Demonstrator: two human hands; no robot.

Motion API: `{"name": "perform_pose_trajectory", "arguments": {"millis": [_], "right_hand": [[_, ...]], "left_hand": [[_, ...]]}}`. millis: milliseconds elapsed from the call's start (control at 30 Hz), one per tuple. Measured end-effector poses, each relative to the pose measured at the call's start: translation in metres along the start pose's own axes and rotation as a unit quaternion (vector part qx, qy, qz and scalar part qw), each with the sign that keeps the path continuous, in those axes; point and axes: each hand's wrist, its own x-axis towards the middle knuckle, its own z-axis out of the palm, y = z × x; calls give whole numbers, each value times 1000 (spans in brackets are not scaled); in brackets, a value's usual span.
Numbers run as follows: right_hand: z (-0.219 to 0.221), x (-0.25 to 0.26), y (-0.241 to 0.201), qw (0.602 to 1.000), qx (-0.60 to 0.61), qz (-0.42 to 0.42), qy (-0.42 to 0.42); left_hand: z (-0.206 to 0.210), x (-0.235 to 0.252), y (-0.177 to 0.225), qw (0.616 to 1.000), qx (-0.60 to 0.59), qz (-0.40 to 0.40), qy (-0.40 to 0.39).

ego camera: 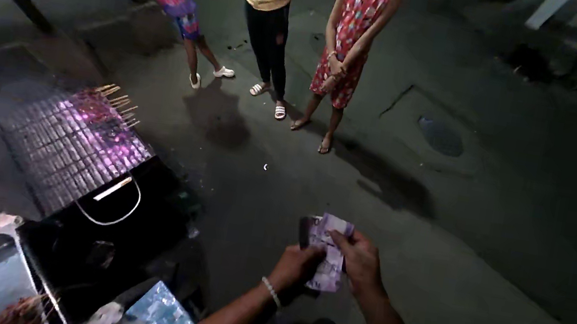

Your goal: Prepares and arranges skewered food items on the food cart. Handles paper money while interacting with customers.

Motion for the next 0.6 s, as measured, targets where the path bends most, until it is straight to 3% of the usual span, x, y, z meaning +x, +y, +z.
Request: {"name": "perform_pose_trajectory", "arguments": {"millis": [133,267,600], "right_hand": [[26,75,-25,995,70,27,-71],[75,151,-45,986,52,60,-146],[193,391,-97,964,-5,-76,-255]], "left_hand": [[-39,61,59,988,-94,63,104],[-64,118,104,982,-62,92,155],[-112,258,245,947,-179,70,257]]}}
